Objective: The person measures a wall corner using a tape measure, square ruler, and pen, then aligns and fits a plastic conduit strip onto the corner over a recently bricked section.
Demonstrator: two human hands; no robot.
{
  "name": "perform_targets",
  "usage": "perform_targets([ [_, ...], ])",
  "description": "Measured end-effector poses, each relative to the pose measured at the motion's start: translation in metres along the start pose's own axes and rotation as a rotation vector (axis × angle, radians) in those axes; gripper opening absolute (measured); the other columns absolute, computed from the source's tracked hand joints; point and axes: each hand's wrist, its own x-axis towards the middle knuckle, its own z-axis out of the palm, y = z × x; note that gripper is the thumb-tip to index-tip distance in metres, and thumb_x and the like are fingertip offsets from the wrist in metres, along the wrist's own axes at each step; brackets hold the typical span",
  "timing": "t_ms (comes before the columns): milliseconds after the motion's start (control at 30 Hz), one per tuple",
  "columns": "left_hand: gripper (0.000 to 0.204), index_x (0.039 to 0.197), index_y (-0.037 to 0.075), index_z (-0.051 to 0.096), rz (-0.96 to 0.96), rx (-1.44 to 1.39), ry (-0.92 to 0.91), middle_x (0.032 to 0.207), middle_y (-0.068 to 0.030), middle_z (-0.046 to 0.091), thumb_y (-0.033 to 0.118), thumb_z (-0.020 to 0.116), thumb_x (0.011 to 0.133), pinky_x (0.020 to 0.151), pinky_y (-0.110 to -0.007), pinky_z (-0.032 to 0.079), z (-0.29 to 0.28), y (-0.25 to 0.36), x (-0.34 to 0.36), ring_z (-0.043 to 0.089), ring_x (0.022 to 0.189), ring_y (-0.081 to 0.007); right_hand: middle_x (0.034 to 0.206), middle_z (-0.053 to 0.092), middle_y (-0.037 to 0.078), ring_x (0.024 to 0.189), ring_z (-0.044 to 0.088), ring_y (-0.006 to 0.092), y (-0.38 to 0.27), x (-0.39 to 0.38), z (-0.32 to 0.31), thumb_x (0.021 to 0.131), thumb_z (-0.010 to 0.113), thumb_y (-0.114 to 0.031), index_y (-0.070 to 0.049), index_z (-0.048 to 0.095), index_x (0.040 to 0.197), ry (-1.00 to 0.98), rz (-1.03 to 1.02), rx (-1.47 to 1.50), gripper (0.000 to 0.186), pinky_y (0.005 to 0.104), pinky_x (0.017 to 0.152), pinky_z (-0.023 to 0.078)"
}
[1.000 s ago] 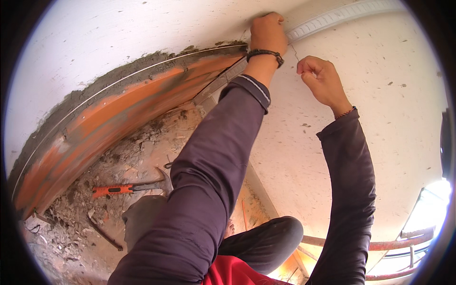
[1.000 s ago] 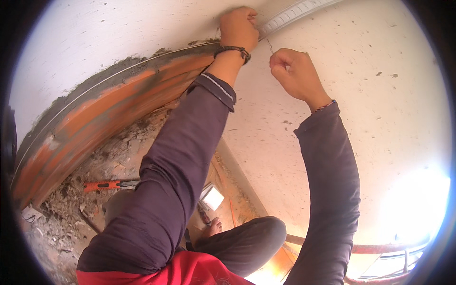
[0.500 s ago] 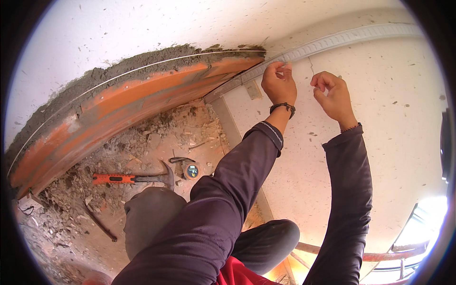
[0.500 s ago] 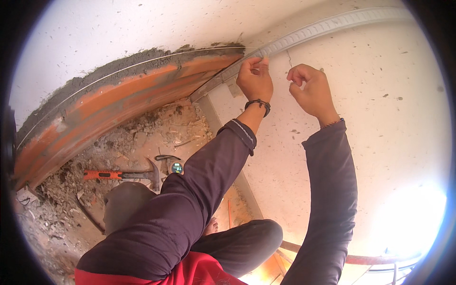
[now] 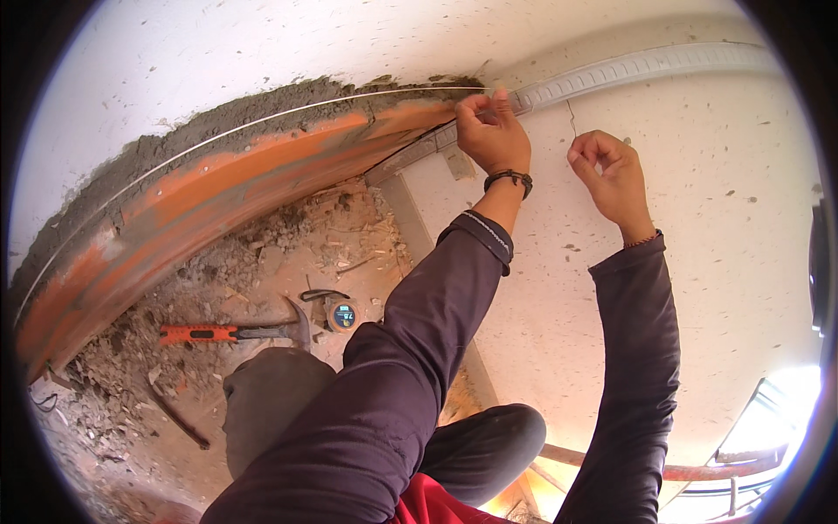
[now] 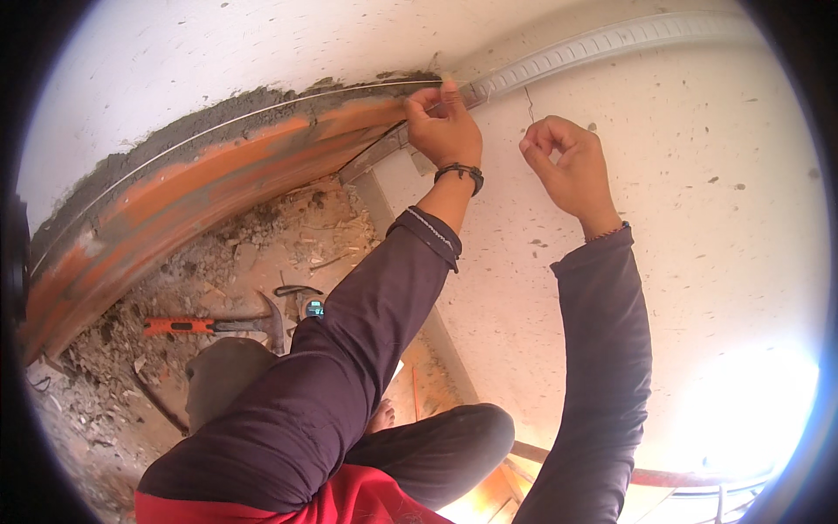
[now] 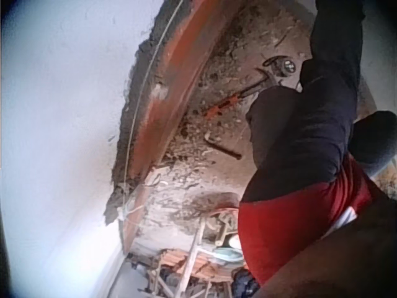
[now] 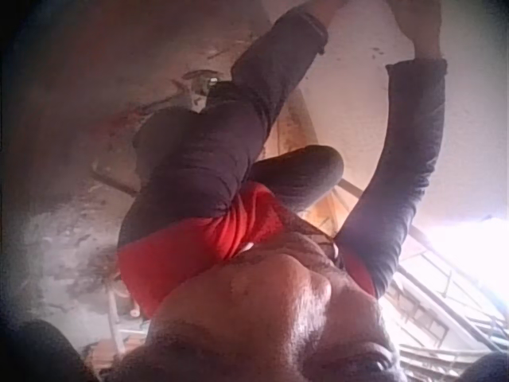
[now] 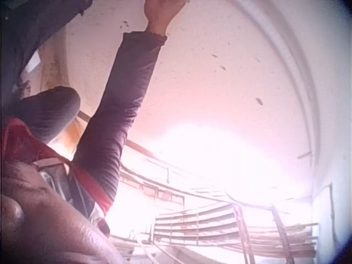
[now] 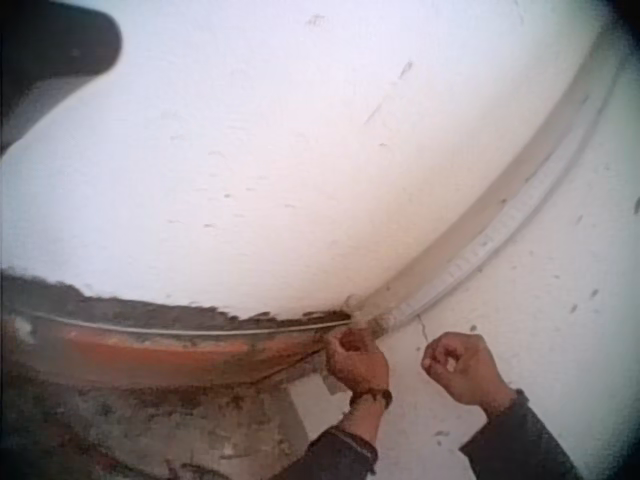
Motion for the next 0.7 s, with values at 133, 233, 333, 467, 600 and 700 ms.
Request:
perform_targets([
  [133,0.02,0.086,0.005,0.064,0.091,0.003,-0.1,0.077,-0.0055,0.064,0.023,0.071,0.088,0.06,-0.032,0.046,-0.004,-0.001,0.01,0.057,0.065,-0.0175,0.072,0.058,0.003,0.071,0.05,0.0119,-0.002,0.0,0.0,0.086,0.067,-0.007,-0.002,0.046,0.072,0.023,-0.009,-0.011,0.026,0.0257,0.074,0.045],
  [233,0.014,0.086,0.004,0.063,0.239,0.026,-0.132,0.078,-0.0062,0.064,0.017,0.069,0.088,0.059,-0.032,0.046,0.001,-0.005,0.019,0.056,0.064,-0.0182,0.069,0.055,0.002,0.069,0.049,0.0126,-0.005,0.003,0.003,0.088,0.069,-0.011,-0.001,0.046,0.073,0.042,-0.029,0.005,0.029,0.0259,0.073,0.045],
  [333,0.007,0.085,0.004,0.06,0.335,0.048,-0.146,0.078,-0.0095,0.063,0.005,0.066,0.085,0.058,-0.036,0.045,0.005,-0.006,0.016,0.057,0.062,-0.025,0.067,0.051,0.002,0.068,0.048,0.013,-0.002,0.001,0.005,0.089,0.069,-0.015,-0.001,0.047,0.074,0.05,-0.015,-0.043,0.03,0.0262,0.072,0.045],
  [467,0.01,0.081,0.004,0.057,0.259,0.038,-0.169,0.078,-0.0116,0.062,-0.001,0.065,0.081,0.06,-0.039,0.045,0.0,0.001,0.012,0.059,0.065,-0.0295,0.066,0.048,0.003,0.067,0.047,0.0131,-0.002,-0.006,0.001,0.089,0.069,-0.016,-0.001,0.048,0.075,0.049,0.038,-0.091,0.029,0.0268,0.069,0.044],
  [600,0.01,0.081,0.004,0.057,0.264,0.093,-0.186,0.078,-0.0117,0.062,-0.001,0.066,0.081,0.06,-0.04,0.045,-0.002,0.0,0.012,0.059,0.065,-0.0299,0.066,0.048,0.003,0.066,0.045,0.0134,0.0,-0.012,-0.001,0.089,0.069,-0.015,-0.001,0.049,0.075,0.054,0.019,-0.067,0.029,0.0275,0.066,0.042],
  [700,0.01,0.081,0.004,0.057,0.293,0.135,-0.182,0.079,-0.0115,0.062,0.0,0.066,0.082,0.059,-0.039,0.045,-0.001,-0.003,0.015,0.058,0.063,-0.0292,0.065,0.048,0.002,0.066,0.044,0.0135,-0.007,-0.013,-0.001,0.087,0.07,-0.013,-0.001,0.049,0.075,0.049,0.012,-0.069,0.027,0.0273,0.065,0.042],
])
